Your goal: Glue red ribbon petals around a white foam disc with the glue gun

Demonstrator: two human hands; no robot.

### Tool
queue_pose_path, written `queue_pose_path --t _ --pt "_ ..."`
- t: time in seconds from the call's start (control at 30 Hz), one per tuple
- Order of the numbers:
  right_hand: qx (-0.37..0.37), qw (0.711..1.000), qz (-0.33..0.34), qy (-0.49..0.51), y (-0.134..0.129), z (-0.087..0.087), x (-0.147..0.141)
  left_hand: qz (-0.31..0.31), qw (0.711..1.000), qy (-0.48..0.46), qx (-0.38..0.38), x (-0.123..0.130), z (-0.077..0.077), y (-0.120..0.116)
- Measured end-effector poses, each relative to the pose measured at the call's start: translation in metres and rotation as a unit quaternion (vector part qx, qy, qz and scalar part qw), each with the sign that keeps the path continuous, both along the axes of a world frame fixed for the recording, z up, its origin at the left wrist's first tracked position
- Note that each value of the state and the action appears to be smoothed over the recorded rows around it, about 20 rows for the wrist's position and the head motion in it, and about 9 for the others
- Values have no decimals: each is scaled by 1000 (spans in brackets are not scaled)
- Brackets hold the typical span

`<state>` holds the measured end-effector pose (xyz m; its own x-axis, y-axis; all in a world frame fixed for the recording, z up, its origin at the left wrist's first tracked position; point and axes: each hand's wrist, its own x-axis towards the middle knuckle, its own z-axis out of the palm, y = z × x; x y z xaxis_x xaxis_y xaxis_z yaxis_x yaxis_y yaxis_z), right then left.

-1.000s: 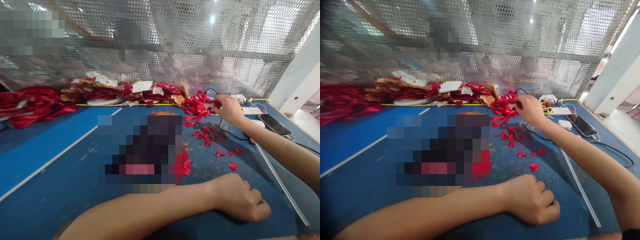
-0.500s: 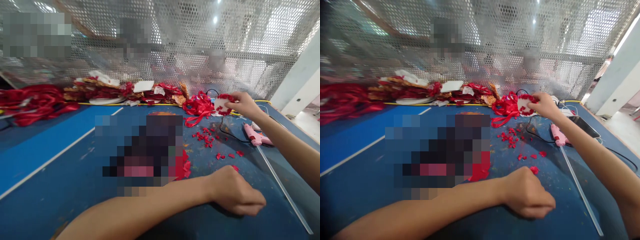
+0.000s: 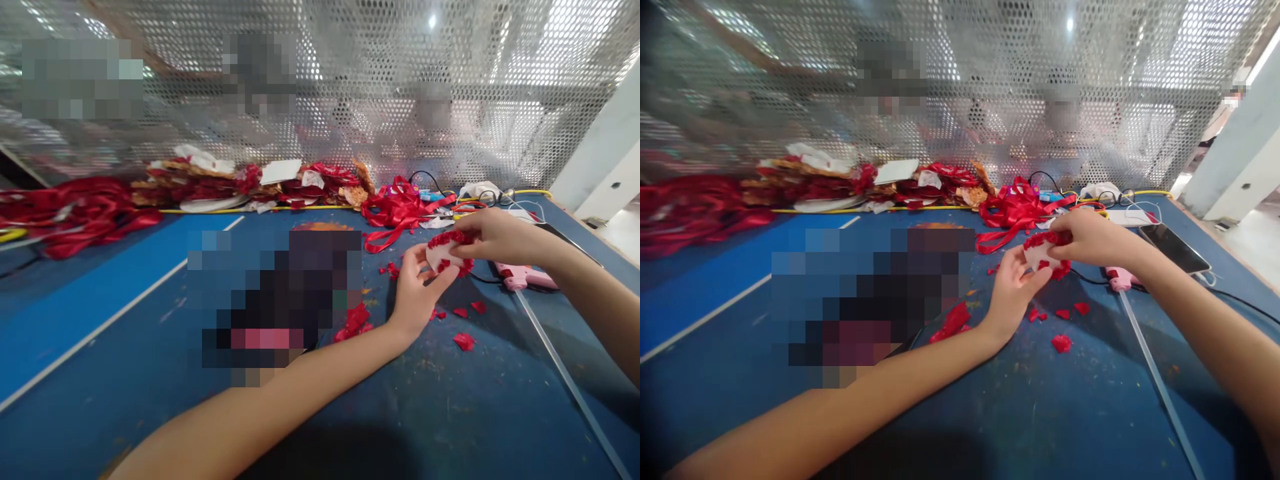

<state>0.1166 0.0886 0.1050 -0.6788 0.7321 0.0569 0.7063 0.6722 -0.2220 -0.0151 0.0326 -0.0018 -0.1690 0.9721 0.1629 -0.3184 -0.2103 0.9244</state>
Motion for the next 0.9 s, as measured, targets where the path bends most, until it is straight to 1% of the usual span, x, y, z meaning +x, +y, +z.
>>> queue_pose_path --t 0.07,0.13,0.2,0.27,0.4,0.5,0.7,0.9 --pt "-16 999 31 -14 -5 -1 -4 -43 999 -10 -6 1 1 -1" --pt "-30 998 50 -27 -9 -1 -7 -74 997 -6 -34 1 1 -1" --pt "-28 998 50 -27 -11 -3 -10 -103 993 -5 -61 0 1 -1" --pt "-11 999 37 -14 -11 -5 -11 -119 990 -15 -74 -1 2 0" --pt "35 999 16 11 -5 -10 -11 -122 988 -34 -86 -2 5 -1" --pt "46 999 14 11 -2 -12 -9 -122 987 -39 -98 -2 6 -1" --pt "53 998 9 10 -2 -7 -5 -110 988 -45 -94 -1 4 0" --pt "62 998 -3 20 2 -1 1 -117 986 -51 -107 -2 3 0"
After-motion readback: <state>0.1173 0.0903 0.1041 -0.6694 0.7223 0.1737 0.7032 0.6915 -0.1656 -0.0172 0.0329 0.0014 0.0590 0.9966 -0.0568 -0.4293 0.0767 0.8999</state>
